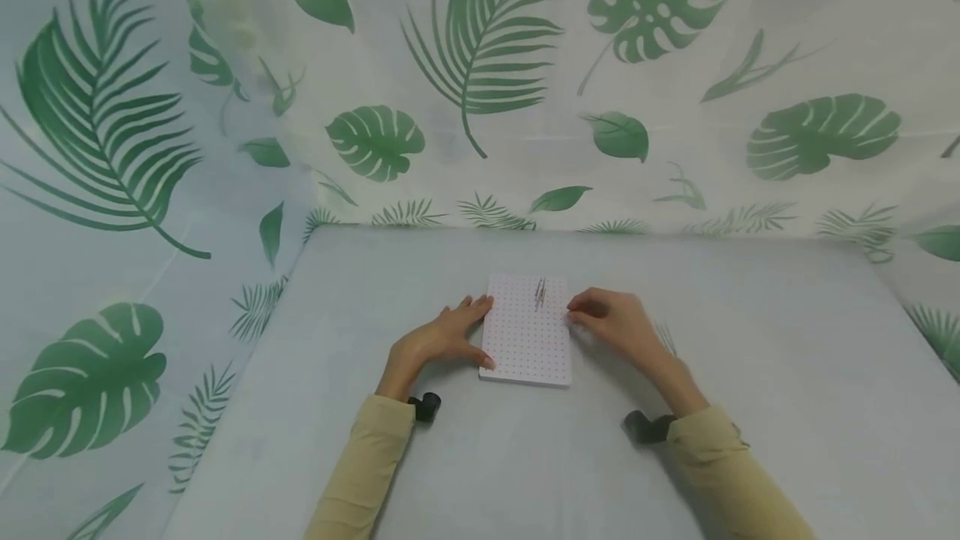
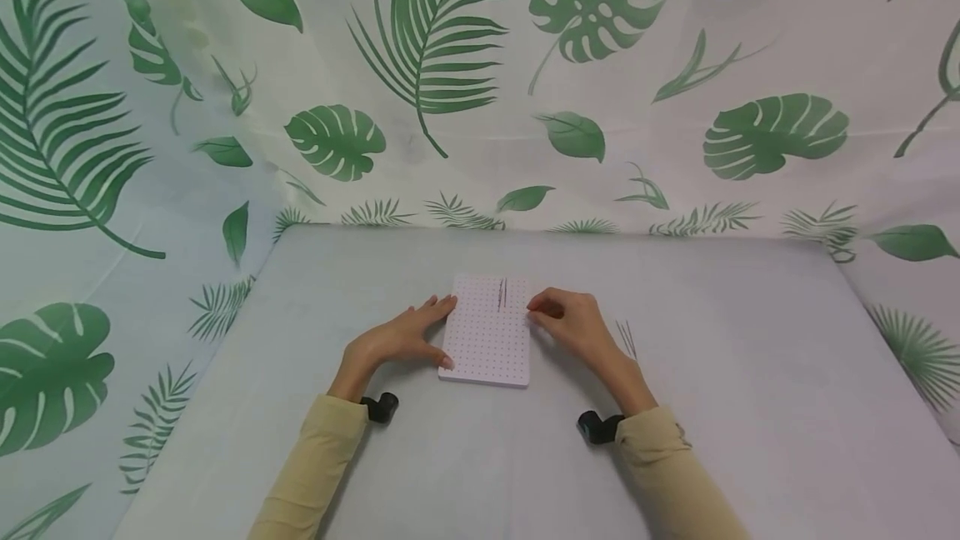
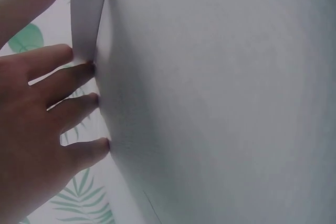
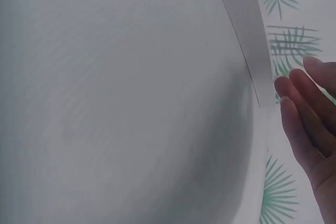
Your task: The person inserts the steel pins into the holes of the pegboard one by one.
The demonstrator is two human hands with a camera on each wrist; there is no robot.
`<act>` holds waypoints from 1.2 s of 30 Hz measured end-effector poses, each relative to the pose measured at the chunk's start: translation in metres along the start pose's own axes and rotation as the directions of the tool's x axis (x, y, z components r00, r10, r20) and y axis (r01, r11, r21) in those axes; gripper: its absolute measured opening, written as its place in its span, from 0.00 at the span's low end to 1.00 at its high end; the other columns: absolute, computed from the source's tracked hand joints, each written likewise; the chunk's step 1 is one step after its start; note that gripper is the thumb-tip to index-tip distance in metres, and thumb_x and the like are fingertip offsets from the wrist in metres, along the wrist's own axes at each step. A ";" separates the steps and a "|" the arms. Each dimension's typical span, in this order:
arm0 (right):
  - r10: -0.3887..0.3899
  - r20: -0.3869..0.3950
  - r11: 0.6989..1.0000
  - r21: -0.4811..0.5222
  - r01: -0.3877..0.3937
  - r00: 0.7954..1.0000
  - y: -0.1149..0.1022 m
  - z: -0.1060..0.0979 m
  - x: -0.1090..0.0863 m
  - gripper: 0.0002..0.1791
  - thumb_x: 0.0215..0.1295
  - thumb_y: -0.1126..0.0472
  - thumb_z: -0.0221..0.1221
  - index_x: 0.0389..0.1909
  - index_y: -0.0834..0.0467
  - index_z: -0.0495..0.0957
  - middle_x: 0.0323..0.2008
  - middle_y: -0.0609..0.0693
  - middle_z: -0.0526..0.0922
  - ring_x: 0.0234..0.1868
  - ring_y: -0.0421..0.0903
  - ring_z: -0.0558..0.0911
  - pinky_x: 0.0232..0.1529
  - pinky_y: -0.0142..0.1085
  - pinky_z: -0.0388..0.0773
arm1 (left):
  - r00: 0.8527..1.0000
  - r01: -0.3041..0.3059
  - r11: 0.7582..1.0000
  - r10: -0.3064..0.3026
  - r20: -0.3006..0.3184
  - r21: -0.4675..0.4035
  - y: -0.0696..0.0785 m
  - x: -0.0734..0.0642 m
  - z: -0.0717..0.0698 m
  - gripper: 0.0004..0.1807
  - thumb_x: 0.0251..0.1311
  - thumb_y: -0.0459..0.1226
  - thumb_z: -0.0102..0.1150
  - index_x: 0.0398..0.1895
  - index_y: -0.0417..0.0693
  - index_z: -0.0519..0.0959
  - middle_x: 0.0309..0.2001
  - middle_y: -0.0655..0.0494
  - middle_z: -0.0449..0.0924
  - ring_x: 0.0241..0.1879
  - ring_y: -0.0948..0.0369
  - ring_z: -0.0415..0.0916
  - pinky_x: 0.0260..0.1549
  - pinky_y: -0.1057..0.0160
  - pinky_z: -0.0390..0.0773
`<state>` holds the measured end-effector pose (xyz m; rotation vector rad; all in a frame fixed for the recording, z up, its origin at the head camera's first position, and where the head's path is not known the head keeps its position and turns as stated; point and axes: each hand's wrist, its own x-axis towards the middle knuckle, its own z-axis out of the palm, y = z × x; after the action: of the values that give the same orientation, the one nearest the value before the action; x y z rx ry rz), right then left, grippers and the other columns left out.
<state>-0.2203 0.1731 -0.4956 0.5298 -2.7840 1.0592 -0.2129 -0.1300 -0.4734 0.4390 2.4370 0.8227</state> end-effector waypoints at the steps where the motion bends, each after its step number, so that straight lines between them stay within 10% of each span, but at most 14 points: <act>1: 0.000 0.008 1.000 -0.011 0.000 1.000 0.002 -0.002 -0.001 0.06 0.62 0.64 0.71 0.39 0.58 0.88 0.38 0.52 0.91 0.42 0.51 0.89 0.47 0.49 0.85 | 1.000 0.002 1.000 -0.002 0.000 0.000 0.001 0.000 -0.001 0.58 0.55 0.45 0.78 0.84 0.50 0.51 0.84 0.51 0.44 0.84 0.51 0.35 0.82 0.43 0.37; 36: 0.070 0.143 0.985 -0.164 -0.046 0.987 0.073 -0.087 -0.063 0.15 0.60 0.65 0.71 0.48 0.61 0.85 0.38 0.54 0.87 0.36 0.47 0.83 0.35 0.37 0.80 | 0.999 0.041 0.995 -0.040 -0.011 0.089 0.007 0.002 0.003 0.59 0.54 0.47 0.78 0.84 0.50 0.51 0.84 0.53 0.47 0.84 0.50 0.39 0.81 0.42 0.45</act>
<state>-0.1892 0.2991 -0.4902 0.5312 -2.9983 0.8275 -0.2116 -0.1225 -0.4718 0.4186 2.4899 0.7021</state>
